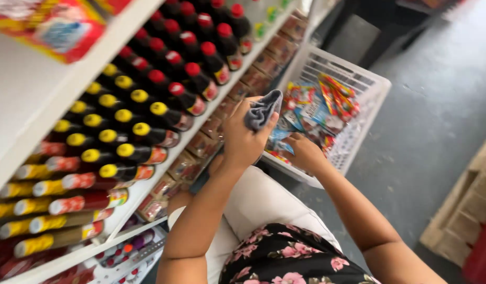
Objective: Wiping down ketchup pouches with a cleaning cloth and organizing them on the store shelves.
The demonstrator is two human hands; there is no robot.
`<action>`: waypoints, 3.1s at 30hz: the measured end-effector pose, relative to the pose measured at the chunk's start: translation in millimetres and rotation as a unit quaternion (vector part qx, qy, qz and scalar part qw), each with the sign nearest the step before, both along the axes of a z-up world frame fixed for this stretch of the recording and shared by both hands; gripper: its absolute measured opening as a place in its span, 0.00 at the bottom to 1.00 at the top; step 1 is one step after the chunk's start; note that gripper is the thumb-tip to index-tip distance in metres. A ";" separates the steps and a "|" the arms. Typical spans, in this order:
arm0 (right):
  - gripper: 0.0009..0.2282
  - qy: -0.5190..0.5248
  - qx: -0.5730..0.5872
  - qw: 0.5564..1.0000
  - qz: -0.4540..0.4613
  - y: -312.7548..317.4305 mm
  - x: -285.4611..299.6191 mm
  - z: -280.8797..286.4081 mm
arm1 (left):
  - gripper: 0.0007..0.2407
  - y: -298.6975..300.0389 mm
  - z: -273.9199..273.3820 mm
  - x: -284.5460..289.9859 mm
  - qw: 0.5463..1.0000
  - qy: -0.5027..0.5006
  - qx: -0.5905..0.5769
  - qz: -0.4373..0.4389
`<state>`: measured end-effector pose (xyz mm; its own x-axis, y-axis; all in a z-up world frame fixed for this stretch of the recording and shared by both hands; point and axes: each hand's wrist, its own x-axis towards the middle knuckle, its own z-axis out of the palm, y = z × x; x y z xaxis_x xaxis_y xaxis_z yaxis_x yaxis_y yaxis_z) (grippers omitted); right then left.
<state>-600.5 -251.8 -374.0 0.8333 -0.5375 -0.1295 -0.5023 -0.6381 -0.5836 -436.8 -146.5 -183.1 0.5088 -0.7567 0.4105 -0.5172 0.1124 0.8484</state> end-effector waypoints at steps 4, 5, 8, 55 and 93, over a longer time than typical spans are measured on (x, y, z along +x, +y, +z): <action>0.20 0.020 0.001 0.996 -0.085 -29.1 -35.6 -63.5 | 0.14 -46.4 -120.4 -24.5 0.998 0.002 0.070 0.004; 0.19 0.008 -0.003 0.991 -0.130 -37.7 -39.6 -79.3 | 0.14 -51.3 -147.9 -27.1 0.996 -0.019 0.087 0.008; 0.18 -0.021 -0.054 0.979 -0.197 -70.8 -52.3 -116.9 | 0.14 -60.5 -214.1 -35.0 0.990 -0.053 0.134 0.000; 0.25 -0.414 0.556 0.716 0.086 -11.3 20.2 98.4 | 0.07 41.5 34.4 21.6 0.991 0.048 0.050 -0.115; 0.09 -0.353 0.522 0.770 0.105 9.5 53.7 184.3 | 0.11 119.2 73.1 65.9 0.949 0.171 -0.113 -0.239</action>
